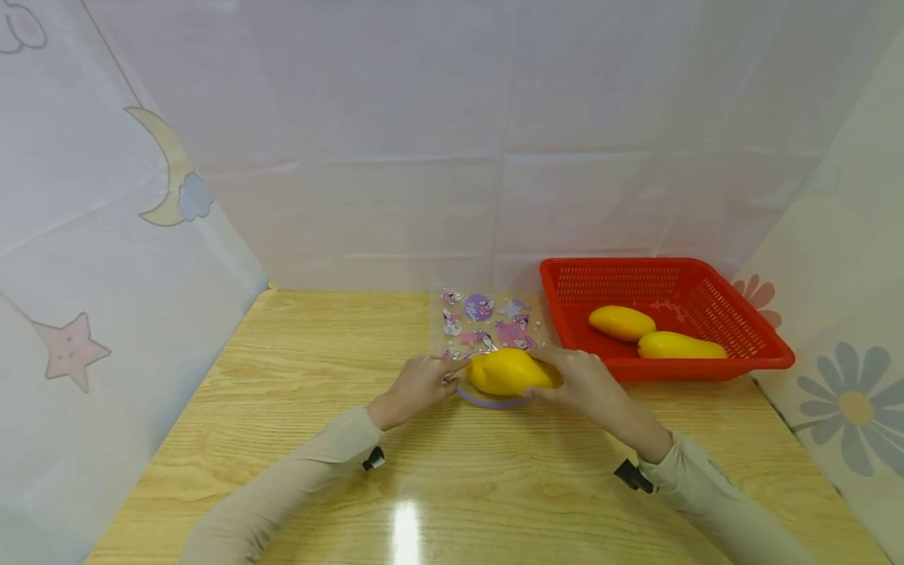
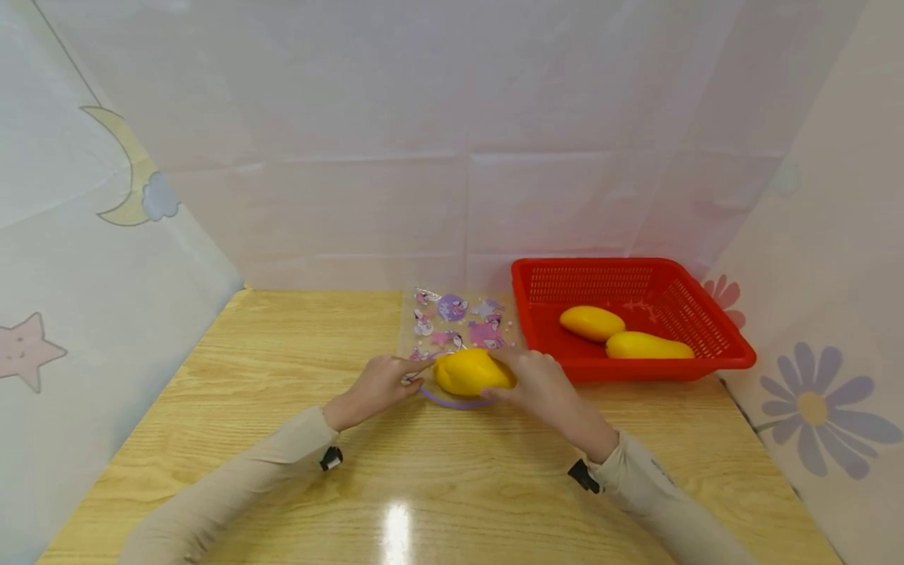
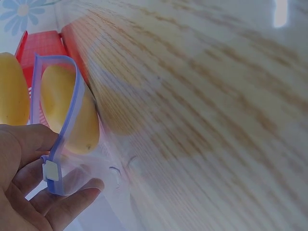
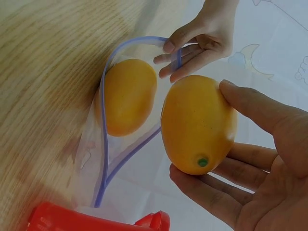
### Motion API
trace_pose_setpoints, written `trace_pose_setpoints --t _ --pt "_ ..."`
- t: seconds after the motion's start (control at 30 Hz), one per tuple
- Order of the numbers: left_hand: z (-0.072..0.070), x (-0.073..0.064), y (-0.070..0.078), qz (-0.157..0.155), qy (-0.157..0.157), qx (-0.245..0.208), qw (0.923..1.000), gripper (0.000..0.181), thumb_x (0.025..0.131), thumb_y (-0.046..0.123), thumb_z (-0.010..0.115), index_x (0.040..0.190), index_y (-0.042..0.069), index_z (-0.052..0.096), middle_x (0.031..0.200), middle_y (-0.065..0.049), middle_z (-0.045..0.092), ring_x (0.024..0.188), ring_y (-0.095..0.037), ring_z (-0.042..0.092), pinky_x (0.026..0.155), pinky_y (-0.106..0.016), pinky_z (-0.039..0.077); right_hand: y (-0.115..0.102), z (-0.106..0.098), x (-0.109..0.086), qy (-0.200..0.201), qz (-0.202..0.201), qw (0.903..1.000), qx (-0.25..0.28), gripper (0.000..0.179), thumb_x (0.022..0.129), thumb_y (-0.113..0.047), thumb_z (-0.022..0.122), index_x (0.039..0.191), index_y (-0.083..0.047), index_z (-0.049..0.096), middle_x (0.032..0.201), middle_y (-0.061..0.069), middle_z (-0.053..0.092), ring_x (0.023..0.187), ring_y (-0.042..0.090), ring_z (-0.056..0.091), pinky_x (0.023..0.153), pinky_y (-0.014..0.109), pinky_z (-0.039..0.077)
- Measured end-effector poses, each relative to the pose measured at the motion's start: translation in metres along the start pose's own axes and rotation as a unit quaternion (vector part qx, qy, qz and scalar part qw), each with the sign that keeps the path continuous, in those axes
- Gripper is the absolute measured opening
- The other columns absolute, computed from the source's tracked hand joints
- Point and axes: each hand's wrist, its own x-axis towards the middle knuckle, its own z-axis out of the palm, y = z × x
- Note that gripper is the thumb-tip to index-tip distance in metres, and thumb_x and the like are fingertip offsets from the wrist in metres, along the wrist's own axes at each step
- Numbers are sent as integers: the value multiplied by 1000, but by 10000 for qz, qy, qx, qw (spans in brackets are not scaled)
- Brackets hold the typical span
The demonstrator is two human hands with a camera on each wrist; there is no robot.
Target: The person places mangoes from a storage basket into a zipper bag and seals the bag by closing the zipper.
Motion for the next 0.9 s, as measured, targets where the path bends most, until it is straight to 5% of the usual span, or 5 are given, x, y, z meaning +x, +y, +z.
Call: trace_pose_setpoints --t 0.9 --pt "1 0 0 15 -23 -20 10000 39 86 6 74 125 5 68 51 10 33 41 1 18 37 -14 22 -2 18 -2 -271 -250 9992 -128 64 77 -31 86 127 2 65 120 16 68 106 34 66 88 50 52"
